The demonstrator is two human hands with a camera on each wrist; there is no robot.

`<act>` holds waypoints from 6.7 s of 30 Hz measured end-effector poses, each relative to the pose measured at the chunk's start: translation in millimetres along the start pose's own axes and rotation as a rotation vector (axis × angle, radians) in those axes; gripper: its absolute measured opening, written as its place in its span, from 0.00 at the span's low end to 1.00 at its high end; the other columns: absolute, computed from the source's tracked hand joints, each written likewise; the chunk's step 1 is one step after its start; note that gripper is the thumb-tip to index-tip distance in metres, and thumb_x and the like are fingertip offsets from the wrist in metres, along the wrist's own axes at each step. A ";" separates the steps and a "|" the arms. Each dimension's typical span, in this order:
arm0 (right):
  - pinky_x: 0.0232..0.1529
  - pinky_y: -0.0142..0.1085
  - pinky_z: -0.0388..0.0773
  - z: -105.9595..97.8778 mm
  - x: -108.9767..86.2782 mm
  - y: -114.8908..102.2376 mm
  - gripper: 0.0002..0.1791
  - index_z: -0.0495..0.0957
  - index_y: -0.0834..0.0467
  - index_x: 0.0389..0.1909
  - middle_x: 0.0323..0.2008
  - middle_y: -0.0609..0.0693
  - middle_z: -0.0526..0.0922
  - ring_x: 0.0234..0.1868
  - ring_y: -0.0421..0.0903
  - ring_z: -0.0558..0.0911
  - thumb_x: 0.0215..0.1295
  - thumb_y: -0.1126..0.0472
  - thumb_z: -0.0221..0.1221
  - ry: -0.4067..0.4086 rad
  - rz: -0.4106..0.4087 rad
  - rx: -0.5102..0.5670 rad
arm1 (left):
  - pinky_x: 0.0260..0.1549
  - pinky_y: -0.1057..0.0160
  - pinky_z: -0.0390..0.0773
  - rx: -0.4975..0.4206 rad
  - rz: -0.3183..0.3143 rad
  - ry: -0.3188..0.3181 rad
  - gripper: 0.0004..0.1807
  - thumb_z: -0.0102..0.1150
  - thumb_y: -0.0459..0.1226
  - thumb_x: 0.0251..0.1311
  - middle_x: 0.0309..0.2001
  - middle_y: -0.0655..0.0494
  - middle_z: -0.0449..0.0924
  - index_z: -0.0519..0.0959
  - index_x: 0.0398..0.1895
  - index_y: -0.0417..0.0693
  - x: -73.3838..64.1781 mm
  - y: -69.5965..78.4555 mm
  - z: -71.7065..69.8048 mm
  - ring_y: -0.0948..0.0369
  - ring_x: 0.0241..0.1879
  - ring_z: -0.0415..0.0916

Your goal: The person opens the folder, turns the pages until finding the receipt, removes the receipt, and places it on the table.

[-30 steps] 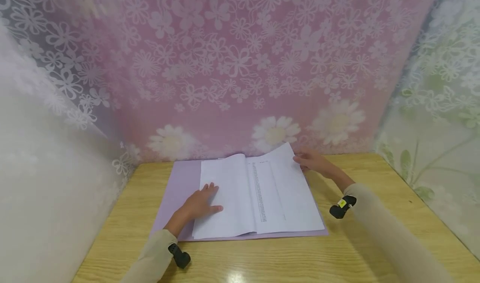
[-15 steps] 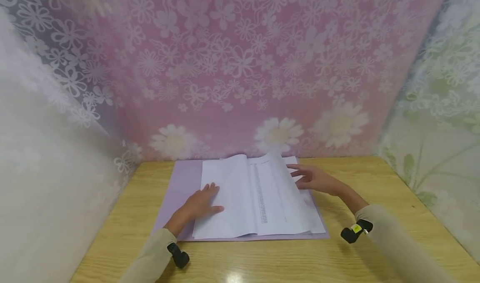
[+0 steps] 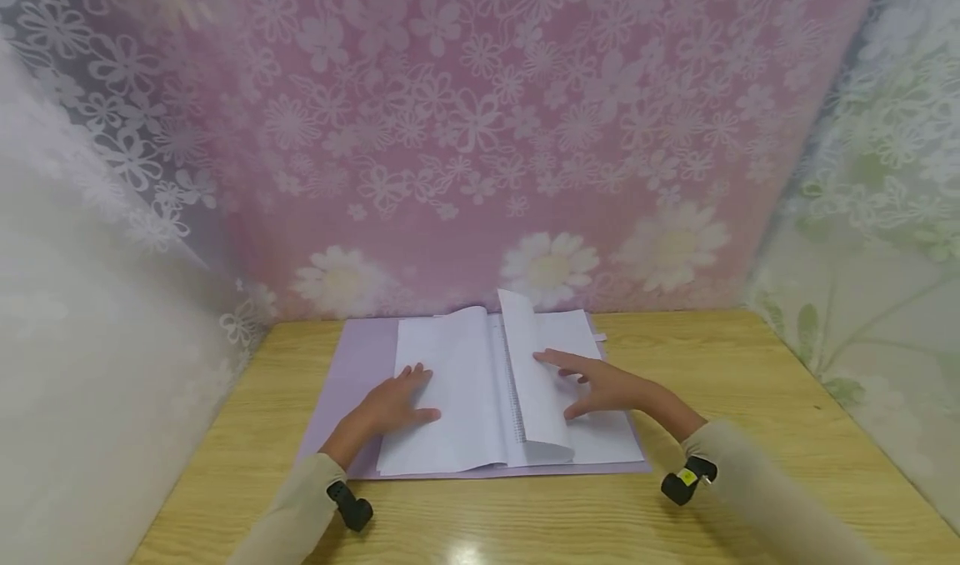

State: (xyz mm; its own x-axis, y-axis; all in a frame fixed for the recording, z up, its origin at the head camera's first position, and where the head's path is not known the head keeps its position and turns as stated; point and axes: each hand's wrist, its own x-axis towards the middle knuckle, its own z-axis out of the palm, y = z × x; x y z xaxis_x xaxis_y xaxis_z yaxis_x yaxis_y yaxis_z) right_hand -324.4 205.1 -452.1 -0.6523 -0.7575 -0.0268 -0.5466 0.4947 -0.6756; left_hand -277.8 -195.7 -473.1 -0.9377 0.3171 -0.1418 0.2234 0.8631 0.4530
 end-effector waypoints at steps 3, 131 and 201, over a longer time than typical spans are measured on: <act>0.70 0.64 0.67 4.1 3.1 -5.6 0.55 0.54 0.52 0.81 0.81 0.63 0.49 0.76 0.67 0.63 0.56 0.49 0.75 0.007 0.001 -0.059 | 0.75 0.39 0.58 -0.002 -0.004 -0.004 0.43 0.63 0.55 0.66 0.81 0.44 0.53 0.62 0.78 0.46 2.6 0.0 0.1 0.45 0.81 0.50; 0.70 0.63 0.66 -51.9 37.7 73.4 0.36 0.61 0.73 0.73 0.72 0.73 0.64 0.71 0.74 0.67 0.69 0.66 0.63 0.467 0.209 -0.023 | 0.69 0.37 0.67 0.156 -0.025 0.010 0.46 0.68 0.57 0.60 0.77 0.40 0.61 0.66 0.76 0.46 10.4 20.6 -3.1 0.38 0.75 0.61; 0.61 0.43 0.81 -15.4 -33.5 18.4 0.40 0.51 0.67 0.79 0.70 0.76 0.65 0.65 0.71 0.75 0.71 0.67 0.58 0.165 0.034 0.239 | 0.70 0.36 0.64 0.088 -0.041 0.006 0.46 0.68 0.57 0.60 0.79 0.41 0.58 0.64 0.78 0.47 10.0 16.1 7.4 0.39 0.77 0.57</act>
State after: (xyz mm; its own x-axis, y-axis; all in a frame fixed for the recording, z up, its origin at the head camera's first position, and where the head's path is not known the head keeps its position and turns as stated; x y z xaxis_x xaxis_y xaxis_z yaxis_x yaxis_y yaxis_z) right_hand -320.7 246.1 -452.3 -0.7555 -0.6529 0.0542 -0.3964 0.3898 -0.8312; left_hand -281.6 -175.7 -473.7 -0.9480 0.2787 -0.1538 0.2068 0.9065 0.3681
